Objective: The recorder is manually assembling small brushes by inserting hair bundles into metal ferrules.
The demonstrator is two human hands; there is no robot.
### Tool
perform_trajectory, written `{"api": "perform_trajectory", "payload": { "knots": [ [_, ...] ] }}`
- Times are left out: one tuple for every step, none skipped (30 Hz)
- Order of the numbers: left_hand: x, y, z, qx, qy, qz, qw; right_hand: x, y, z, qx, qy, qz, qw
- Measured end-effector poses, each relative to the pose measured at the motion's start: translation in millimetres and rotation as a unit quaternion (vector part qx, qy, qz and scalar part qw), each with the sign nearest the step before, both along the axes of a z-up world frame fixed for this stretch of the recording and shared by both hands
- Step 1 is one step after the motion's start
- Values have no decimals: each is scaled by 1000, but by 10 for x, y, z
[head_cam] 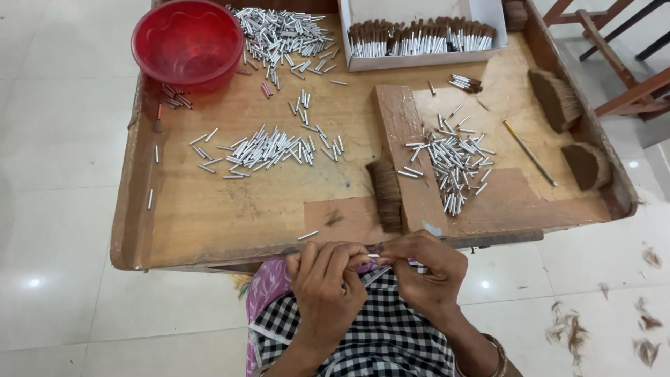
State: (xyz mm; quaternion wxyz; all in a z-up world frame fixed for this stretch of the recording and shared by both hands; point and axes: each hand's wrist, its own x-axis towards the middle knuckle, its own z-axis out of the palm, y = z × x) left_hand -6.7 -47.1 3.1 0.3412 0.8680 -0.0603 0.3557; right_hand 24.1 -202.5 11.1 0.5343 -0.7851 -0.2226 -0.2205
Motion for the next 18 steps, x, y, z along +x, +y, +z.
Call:
{"api": "perform_trajectory", "payload": {
  "knots": [
    [-30, -31, -23, 1, 2, 2, 1000, -46, -15, -29, 1, 2, 2, 1000],
    [-45, -59, -45, -11, -1, -1, 1000, -73, -27, -56, -1, 3, -5, 1000],
    [-59, -85, -68, -24, -4, -4, 1000, -99, -36, -82, -4, 4, -13, 1000],
    [-69, -99, -90, -24, -2, 0, 1000, -105, -56, -92, -4, 6, -9, 1000],
    [-79, -111, -113, -26, 5, -5, 1000, -109, -75, -104, -10, 4, -11, 1000],
    [-90, -122, -141, -28, 13, -11, 999, -120, -93, -119, -17, 2, -15, 1000],
    [-82, -121, -118, -28, 15, -8, 999, -112, -111, -107, -16, 4, -12, 1000],
    [-73, -122, -93, -27, 16, -14, 999, -112, -133, -92, -22, 4, -13, 1000],
    [-63, -125, -67, -26, 17, -21, 999, -111, -157, -76, -28, 5, -13, 1000],
    [-60, -125, -60, -28, 19, -21, 999, -107, -165, -50, -29, 7, -13, 999],
    [-55, -126, -53, -28, 16, -27, 999, -102, -175, -24, -33, 9, -19, 999],
    [-51, -125, -46, -28, 13, -35, 999, -101, -184, -1, -36, 11, -26, 999],
    [-56, -142, -55, -28, 15, -36, 999, -113, -186, 1, -37, 12, -27, 999],
    [-53, -151, -63, -31, 19, -40, 999, -119, -180, 0, -42, -5, -39, 998],
    [-50, -158, -69, -34, 22, -43, 998, -126, -173, 0, -48, -22, -51, 997],
    [-53, -165, -76, -34, 23, -44, 998, -131, -170, -11, -48, -21, -52, 997],
    [-56, -168, -83, -39, 19, -43, 998, -137, -162, -24, -60, -43, -60, 995],
    [-62, -173, -90, -45, 15, -41, 998, -140, -156, -35, -72, -65, -66, 993]
  ]
}}
